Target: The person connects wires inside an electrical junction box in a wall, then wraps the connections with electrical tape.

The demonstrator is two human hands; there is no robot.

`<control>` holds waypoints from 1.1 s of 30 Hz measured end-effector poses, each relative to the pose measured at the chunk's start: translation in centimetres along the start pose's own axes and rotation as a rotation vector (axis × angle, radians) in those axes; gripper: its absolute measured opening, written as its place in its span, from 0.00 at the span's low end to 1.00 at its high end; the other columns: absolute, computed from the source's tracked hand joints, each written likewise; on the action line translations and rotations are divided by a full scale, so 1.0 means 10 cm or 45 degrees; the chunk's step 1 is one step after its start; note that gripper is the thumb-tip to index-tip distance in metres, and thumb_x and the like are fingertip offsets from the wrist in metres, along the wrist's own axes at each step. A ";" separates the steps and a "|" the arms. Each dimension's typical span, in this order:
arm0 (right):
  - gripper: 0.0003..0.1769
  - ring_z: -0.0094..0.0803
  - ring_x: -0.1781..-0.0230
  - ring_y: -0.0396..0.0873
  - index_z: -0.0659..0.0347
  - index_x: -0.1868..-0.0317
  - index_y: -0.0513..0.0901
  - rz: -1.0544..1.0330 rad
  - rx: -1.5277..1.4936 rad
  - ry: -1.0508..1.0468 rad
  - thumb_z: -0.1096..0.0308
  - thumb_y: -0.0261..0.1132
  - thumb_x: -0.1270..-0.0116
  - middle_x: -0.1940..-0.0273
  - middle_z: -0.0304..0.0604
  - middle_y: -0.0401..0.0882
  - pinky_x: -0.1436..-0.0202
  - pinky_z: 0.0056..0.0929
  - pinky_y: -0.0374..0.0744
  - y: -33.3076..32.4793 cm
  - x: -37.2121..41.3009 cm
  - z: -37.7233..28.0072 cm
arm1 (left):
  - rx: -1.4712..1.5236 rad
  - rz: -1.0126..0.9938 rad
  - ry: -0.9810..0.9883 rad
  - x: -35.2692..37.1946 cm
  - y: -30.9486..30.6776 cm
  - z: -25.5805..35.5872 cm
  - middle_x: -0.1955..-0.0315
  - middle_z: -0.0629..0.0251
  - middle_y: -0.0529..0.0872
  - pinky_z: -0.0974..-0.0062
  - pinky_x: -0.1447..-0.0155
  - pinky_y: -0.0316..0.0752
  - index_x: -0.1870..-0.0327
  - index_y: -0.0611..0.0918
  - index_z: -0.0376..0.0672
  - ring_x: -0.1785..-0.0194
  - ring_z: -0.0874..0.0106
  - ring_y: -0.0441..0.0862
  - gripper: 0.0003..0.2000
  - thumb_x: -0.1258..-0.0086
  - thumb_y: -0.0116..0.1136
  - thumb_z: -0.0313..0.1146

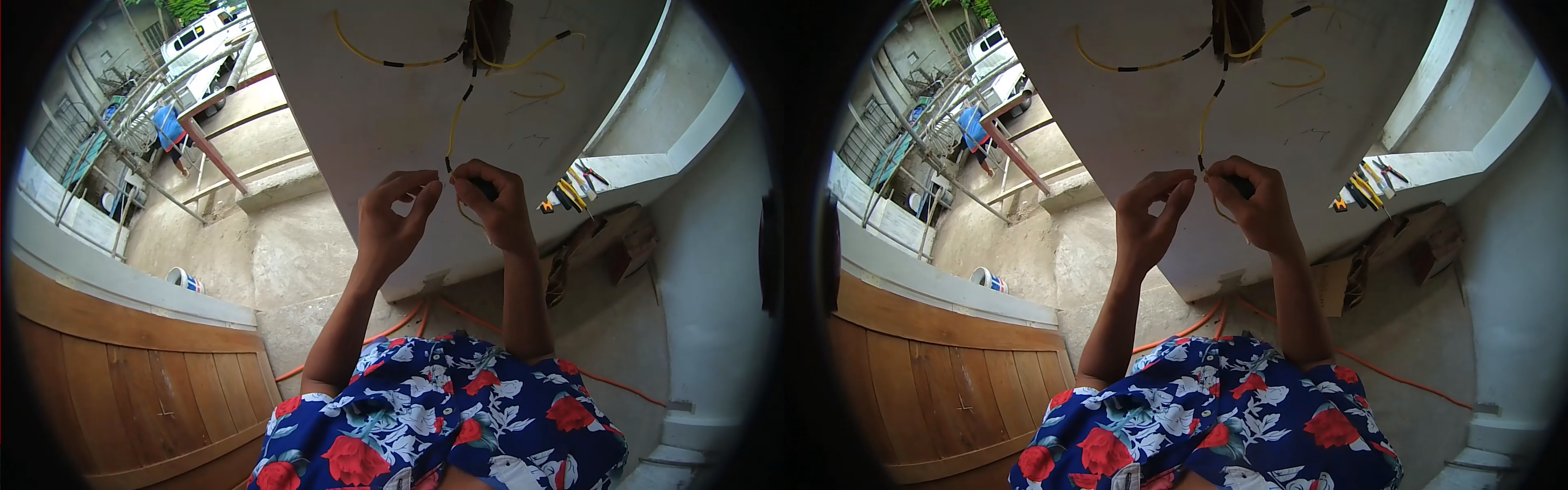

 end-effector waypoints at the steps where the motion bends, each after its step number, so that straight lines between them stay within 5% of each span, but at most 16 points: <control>1: 0.08 0.17 0.69 0.75 0.68 0.60 0.84 0.002 0.007 0.002 0.69 0.66 0.33 0.70 0.36 0.82 0.65 0.20 0.73 0.00 0.01 0.00 | -0.045 -0.011 0.033 -0.02 0.01 0.05 0.60 0.60 0.89 0.74 0.51 0.77 0.53 0.87 0.39 0.58 0.74 0.84 0.11 0.30 0.63 0.33; 15: 0.06 0.15 0.77 0.70 0.67 0.60 0.81 0.048 0.204 -0.040 0.72 0.63 0.31 0.74 0.34 0.77 0.74 0.20 0.69 0.08 0.09 -0.19 | -0.458 0.036 0.361 -0.18 0.13 0.29 0.67 0.59 0.89 0.73 0.56 0.80 0.62 0.87 0.35 0.63 0.72 0.87 0.06 0.35 0.63 0.27; 17: 0.06 0.16 0.77 0.70 0.67 0.60 0.81 0.057 0.172 -0.033 0.72 0.63 0.31 0.75 0.34 0.76 0.74 0.20 0.69 0.06 0.10 -0.16 | 0.132 -0.012 -0.027 -0.24 0.20 -0.02 0.73 0.60 0.87 0.74 0.59 0.77 0.66 0.85 0.35 0.68 0.73 0.85 0.08 0.33 0.60 0.31; 18: 0.06 0.16 0.77 0.70 0.67 0.60 0.81 0.062 0.141 -0.024 0.72 0.63 0.31 0.75 0.34 0.76 0.74 0.21 0.69 0.05 0.11 -0.13 | 0.131 -0.016 -0.025 -0.25 0.22 -0.13 0.73 0.60 0.87 0.74 0.59 0.77 0.66 0.85 0.35 0.68 0.73 0.85 0.08 0.33 0.60 0.31; 20: 0.06 0.16 0.77 0.71 0.66 0.60 0.81 0.059 0.140 -0.027 0.72 0.63 0.31 0.75 0.34 0.76 0.74 0.20 0.70 0.02 0.13 -0.11 | 1.191 -0.314 -0.466 -0.21 0.48 -0.41 0.71 0.60 0.87 0.73 0.57 0.78 0.63 0.85 0.31 0.66 0.73 0.85 0.11 0.31 0.59 0.33; 21: 0.06 0.16 0.77 0.71 0.66 0.60 0.81 0.051 0.140 -0.031 0.72 0.63 0.31 0.75 0.34 0.76 0.74 0.20 0.70 0.00 0.13 -0.10 | 1.190 -0.321 -0.463 -0.20 0.47 -0.42 0.71 0.60 0.87 0.73 0.57 0.78 0.63 0.85 0.31 0.66 0.73 0.85 0.11 0.31 0.59 0.33; 25: 0.05 0.19 0.77 0.75 0.66 0.61 0.81 0.091 0.120 -0.008 0.73 0.63 0.32 0.74 0.37 0.79 0.72 0.23 0.72 -0.01 0.18 -0.16 | 0.474 -0.229 -0.130 -0.23 0.29 -0.16 0.66 0.59 0.88 0.73 0.52 0.79 0.58 0.85 0.30 0.60 0.73 0.85 0.12 0.29 0.59 0.33; 27: 0.03 0.29 0.75 0.79 0.67 0.62 0.80 0.169 0.407 -0.239 0.75 0.63 0.34 0.73 0.42 0.80 0.69 0.27 0.75 0.00 0.17 -0.27 | 0.273 -0.129 -0.028 -0.27 0.19 0.00 0.66 0.59 0.89 0.74 0.53 0.80 0.58 0.86 0.32 0.61 0.72 0.86 0.11 0.29 0.59 0.32; 29: 0.02 0.38 0.72 0.81 0.67 0.63 0.79 0.207 0.594 -0.399 0.77 0.63 0.36 0.70 0.47 0.80 0.66 0.32 0.77 0.04 0.18 -0.35 | -0.197 -0.023 0.321 -0.27 0.13 0.30 0.72 0.54 0.88 0.68 0.62 0.79 0.65 0.87 0.36 0.67 0.63 0.87 0.08 0.37 0.63 0.31; 31: 0.03 0.42 0.70 0.80 0.66 0.63 0.78 0.198 0.774 -0.468 0.78 0.63 0.37 0.69 0.48 0.79 0.65 0.34 0.77 0.09 0.20 -0.37 | -0.478 -0.161 0.289 -0.32 0.10 0.42 0.71 0.57 0.89 0.70 0.61 0.81 0.66 0.89 0.41 0.68 0.64 0.88 0.06 0.38 0.63 0.32; 33: 0.05 0.43 0.68 0.79 0.66 0.62 0.77 0.184 0.892 -0.516 0.80 0.61 0.38 0.67 0.48 0.77 0.64 0.37 0.76 0.16 0.21 -0.42 | -0.746 -0.240 0.288 -0.41 0.13 0.41 0.80 0.56 0.85 0.66 0.67 0.78 0.75 0.86 0.40 0.75 0.57 0.85 0.07 0.44 0.63 0.33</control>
Point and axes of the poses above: each hand's wrist, its own x-axis away from the middle knuckle, its own y-axis out of the palm, z = x × y, the point moved 7 cm from there along -x, towards the middle knuckle
